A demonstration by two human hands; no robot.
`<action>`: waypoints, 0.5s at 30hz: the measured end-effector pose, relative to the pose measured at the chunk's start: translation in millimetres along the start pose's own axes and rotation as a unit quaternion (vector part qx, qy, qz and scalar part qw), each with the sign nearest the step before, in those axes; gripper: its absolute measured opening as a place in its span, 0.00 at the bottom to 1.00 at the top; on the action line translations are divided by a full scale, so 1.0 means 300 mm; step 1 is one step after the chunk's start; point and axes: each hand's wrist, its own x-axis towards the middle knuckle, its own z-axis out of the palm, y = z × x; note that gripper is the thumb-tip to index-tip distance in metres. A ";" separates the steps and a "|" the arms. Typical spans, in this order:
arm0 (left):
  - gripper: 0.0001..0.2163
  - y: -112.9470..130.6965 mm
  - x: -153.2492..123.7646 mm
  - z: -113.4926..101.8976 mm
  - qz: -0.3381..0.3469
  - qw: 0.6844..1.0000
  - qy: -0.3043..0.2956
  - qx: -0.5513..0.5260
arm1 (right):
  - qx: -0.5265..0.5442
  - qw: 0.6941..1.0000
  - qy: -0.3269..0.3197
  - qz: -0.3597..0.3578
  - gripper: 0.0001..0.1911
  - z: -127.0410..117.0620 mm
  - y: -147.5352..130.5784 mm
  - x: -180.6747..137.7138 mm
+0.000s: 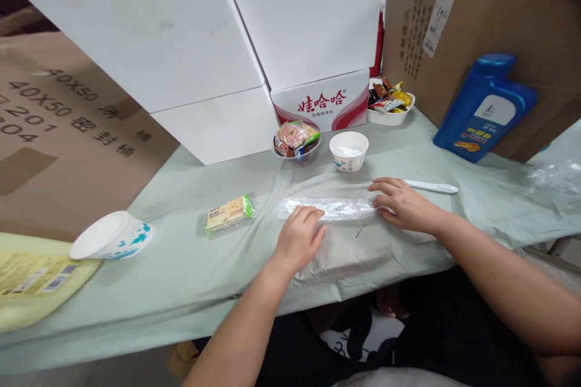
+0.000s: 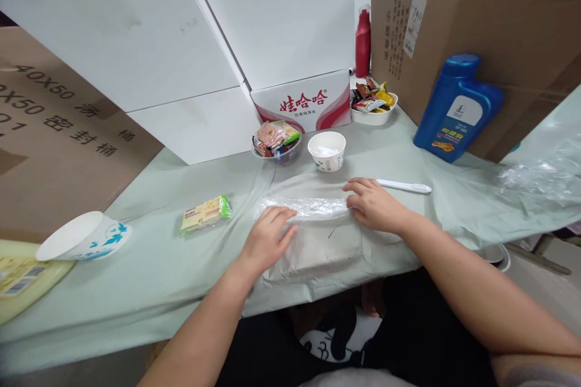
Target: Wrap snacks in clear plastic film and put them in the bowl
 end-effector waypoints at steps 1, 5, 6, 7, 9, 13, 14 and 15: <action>0.13 0.031 -0.003 0.010 0.020 1.000 -0.009 -0.015 | 0.022 1.000 0.001 -0.021 0.08 -0.011 -0.029 0.001; 0.17 0.119 -0.021 0.051 0.068 0.996 -0.052 -0.026 | 0.207 0.969 -0.090 -0.097 0.07 -0.061 -0.142 0.001; 0.13 0.130 -0.026 0.059 0.080 0.994 -0.063 -0.030 | 0.256 0.955 -0.108 -0.104 0.09 -0.068 -0.159 0.002; 0.09 0.137 -0.032 0.064 0.091 0.992 -0.072 -0.039 | 0.300 0.941 -0.113 -0.105 0.14 -0.072 -0.169 0.004; 0.06 0.141 -0.043 0.068 0.109 0.988 -0.078 -0.074 | 0.369 0.919 -0.103 -0.094 0.26 -0.068 -0.169 0.012; 0.07 0.134 -0.051 0.050 0.078 0.976 -0.086 -0.187 | 0.467 0.867 -0.157 -0.074 0.44 -0.022 -0.129 0.031; 0.06 0.130 -0.049 0.042 0.048 0.971 -0.089 -0.217 | 0.475 0.858 -0.183 -0.069 0.47 -0.006 -0.121 0.033; 0.05 0.126 -0.046 0.034 0.008 0.965 -0.090 -0.245 | 0.470 0.858 -0.200 -0.058 0.50 0.009 -0.116 0.033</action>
